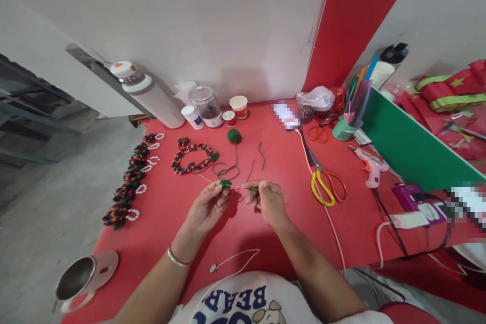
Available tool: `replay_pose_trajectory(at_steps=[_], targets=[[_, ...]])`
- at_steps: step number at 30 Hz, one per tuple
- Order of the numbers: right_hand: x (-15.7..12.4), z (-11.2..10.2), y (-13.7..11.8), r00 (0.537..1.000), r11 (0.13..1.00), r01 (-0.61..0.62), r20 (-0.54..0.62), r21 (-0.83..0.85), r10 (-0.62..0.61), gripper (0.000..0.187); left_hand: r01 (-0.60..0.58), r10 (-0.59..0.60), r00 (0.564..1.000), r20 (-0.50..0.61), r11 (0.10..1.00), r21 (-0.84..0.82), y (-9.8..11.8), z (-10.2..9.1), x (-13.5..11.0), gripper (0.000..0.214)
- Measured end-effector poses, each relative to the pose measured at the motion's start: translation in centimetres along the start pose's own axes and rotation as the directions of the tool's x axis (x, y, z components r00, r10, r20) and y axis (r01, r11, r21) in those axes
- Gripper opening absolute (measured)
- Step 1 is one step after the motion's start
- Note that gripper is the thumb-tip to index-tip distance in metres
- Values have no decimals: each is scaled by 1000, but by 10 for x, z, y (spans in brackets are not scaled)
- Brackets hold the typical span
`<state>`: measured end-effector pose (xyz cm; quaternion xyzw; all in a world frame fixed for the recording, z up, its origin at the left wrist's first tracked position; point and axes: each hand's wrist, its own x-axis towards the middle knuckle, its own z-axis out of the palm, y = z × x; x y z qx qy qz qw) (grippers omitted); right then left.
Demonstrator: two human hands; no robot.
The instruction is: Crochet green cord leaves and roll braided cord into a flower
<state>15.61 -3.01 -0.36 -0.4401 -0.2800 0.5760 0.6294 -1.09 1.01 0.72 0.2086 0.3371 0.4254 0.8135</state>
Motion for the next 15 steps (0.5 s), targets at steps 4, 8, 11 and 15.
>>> replay_pose_trajectory(at_steps=[4,8,11,15], targets=[[-2,0,0,1000,999,-7,10,-36,7,54,-37,38,998,-47,999,18,2,3,-1,35],[-1,1,-4,999,980,28,25,-195,-24,37,-64,70,992,-106,996,63,5,5,0,36],[1,2,-12,978,917,208,99,-342,-185,27,-68,79,989,-124,994,89,8,6,0,36],[2,4,-24,939,855,322,252,-406,-235,21,-83,96,987,-126,991,106,12,6,-1,37]])
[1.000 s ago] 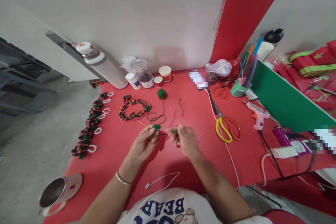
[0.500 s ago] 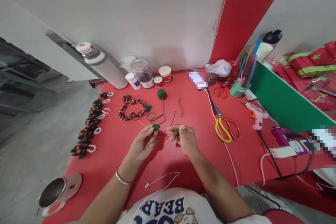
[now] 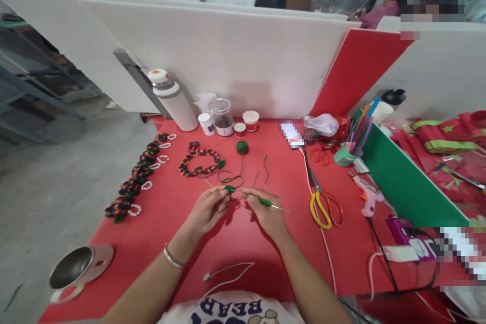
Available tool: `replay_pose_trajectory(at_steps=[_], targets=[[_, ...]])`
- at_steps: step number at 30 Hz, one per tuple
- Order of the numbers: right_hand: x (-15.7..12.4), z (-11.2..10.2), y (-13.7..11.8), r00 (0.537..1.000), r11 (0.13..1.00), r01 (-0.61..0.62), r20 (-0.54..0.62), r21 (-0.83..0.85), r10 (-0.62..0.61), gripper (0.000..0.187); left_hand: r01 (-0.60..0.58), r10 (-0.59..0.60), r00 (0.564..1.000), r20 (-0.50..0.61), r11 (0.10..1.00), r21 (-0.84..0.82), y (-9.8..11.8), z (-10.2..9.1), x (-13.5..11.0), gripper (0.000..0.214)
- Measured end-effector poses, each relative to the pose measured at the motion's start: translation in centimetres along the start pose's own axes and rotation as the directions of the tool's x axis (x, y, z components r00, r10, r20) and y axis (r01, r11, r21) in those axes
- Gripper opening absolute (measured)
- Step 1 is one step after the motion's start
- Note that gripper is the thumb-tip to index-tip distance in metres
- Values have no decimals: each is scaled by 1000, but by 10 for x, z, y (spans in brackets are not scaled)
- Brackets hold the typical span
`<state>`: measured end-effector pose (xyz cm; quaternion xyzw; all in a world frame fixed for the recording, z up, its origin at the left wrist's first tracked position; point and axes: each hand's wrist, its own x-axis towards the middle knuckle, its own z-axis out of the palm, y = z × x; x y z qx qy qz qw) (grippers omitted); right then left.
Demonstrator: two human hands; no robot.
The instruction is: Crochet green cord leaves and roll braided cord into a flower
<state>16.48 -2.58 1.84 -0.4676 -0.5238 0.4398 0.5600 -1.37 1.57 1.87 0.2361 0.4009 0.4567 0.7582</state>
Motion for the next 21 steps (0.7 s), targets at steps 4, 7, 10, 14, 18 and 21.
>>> replay_pose_trajectory(at_steps=[4,7,10,14,18,21], targets=[[4,-5,-6,994,999,33,103,-24,-30,22,-5,4,999,34,1000,7,1,-1,-1,36],[10,-9,-8,984,993,94,159,-70,-81,22,-2,1,998,60,1000,7,1,-3,-1,35],[14,-9,-7,979,997,72,192,-31,-65,23,6,-4,998,68,999,-34,-1,-6,1,34],[16,-8,-3,975,997,18,221,74,-33,23,19,-13,997,79,996,-82,-3,-11,4,34],[16,-7,-2,974,993,-2,225,118,-25,23,47,-42,997,69,996,-71,-4,-12,4,36],[16,-7,-3,973,994,-6,230,105,-18,24,63,-59,996,72,997,-50,-4,-11,4,36]])
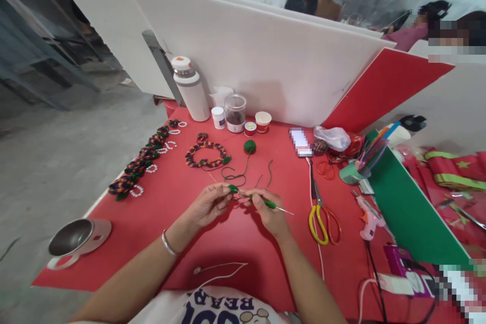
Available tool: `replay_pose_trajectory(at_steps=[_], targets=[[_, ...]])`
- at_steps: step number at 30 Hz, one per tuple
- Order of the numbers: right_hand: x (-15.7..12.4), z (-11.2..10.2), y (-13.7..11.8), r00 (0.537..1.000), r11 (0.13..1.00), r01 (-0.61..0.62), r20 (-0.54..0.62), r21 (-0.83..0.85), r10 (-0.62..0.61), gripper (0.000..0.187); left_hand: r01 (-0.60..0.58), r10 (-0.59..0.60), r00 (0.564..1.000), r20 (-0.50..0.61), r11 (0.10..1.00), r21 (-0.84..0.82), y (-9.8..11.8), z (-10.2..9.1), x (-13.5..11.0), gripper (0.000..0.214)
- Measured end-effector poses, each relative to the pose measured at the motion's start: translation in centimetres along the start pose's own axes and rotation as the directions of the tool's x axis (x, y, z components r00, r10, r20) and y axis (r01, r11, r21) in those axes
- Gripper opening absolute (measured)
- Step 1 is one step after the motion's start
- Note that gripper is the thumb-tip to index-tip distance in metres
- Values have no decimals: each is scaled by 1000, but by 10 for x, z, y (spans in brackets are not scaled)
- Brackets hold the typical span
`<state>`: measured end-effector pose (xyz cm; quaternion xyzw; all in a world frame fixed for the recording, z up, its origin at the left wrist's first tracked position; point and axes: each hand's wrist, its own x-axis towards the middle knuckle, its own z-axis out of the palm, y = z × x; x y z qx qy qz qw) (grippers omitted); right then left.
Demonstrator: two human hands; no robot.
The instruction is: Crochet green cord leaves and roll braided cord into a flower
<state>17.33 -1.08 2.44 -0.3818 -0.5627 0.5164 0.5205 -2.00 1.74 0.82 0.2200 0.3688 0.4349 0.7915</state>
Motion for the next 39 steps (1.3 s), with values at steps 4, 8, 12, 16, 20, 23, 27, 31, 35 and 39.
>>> replay_pose_trajectory(at_steps=[4,8,12,16,20,23,27,31,35,39], targets=[[0,0,-2,1000,999,-1,1,-32,1,24,-1,1,1000,5,1000,11,0,1,0,37],[-1,-1,-2,1000,996,23,10,-82,-22,22,-7,7,1000,6,1000,21,1,1,0,38],[-1,-1,-2,999,992,49,15,-113,-48,22,-13,12,1000,9,999,46,1,2,-1,39],[-1,-1,-2,1000,996,28,11,-82,-27,24,-10,8,1000,23,998,65,1,3,-1,38],[-2,-2,-1,1000,996,24,12,-90,-23,23,-13,12,1000,21,997,81,1,3,-1,36],[-2,-3,0,1000,993,25,13,-119,-23,24,-8,7,1000,11,996,86,2,3,-1,36],[-3,-4,1,999,988,39,4,-151,-39,22,-14,14,1000,-1,997,81,2,4,-1,37],[-4,-5,0,998,979,64,11,-195,-63,21,-28,28,1000,5,995,99,3,4,-1,36],[-4,-6,0,996,971,85,17,-222,-84,21,-38,37,999,14,992,118,3,4,-2,36],[-4,-5,-2,994,961,109,33,-254,-104,22,-48,48,999,7,991,121,3,4,-2,38]])
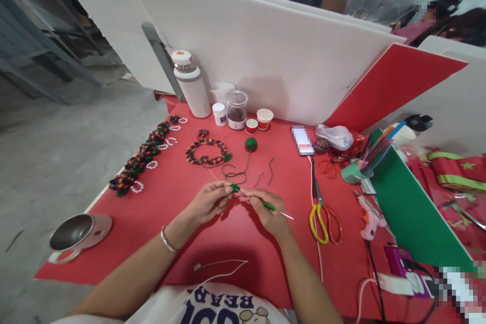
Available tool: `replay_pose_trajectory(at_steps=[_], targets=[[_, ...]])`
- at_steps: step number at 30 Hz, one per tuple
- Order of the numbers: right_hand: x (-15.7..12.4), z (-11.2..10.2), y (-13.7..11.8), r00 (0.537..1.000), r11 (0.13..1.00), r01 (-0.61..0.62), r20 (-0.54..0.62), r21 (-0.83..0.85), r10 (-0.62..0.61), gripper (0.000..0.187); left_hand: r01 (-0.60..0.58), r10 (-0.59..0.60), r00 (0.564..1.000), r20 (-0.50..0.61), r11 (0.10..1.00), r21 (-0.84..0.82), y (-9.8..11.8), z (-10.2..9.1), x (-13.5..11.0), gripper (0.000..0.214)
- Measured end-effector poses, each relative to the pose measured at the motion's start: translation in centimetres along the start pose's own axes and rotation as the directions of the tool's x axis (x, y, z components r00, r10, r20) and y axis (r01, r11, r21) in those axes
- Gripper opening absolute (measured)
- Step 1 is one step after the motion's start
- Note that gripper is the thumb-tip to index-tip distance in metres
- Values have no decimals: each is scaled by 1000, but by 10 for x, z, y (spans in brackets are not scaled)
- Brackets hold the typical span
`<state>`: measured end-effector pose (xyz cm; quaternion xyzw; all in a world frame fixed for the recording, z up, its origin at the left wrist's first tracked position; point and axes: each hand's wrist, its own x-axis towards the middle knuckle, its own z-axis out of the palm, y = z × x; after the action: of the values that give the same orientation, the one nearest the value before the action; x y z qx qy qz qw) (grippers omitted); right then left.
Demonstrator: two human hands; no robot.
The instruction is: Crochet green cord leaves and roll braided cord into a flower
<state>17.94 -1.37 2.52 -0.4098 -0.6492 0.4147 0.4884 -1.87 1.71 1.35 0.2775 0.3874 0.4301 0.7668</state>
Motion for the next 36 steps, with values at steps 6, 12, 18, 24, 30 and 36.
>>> replay_pose_trajectory(at_steps=[6,12,18,24,30,36], targets=[[2,-1,-4,996,991,91,26,-94,-89,20,-29,28,1000,13,996,78,-1,-2,1,38],[-2,7,15,991,952,-124,-7,280,131,22,14,-15,999,33,1000,28,0,-2,-1,37],[-2,8,16,993,966,-110,-24,233,119,22,48,-47,997,65,999,-11,3,-2,-2,37],[-1,2,7,1000,1000,19,-20,3,-19,19,39,-36,996,86,999,-30,3,-4,-1,35],[-3,6,13,996,987,-76,-28,144,81,22,102,-93,989,115,992,-71,0,-7,0,34],[-2,9,16,999,990,-20,-38,137,26,19,83,-74,991,112,994,-78,0,-8,0,33]])
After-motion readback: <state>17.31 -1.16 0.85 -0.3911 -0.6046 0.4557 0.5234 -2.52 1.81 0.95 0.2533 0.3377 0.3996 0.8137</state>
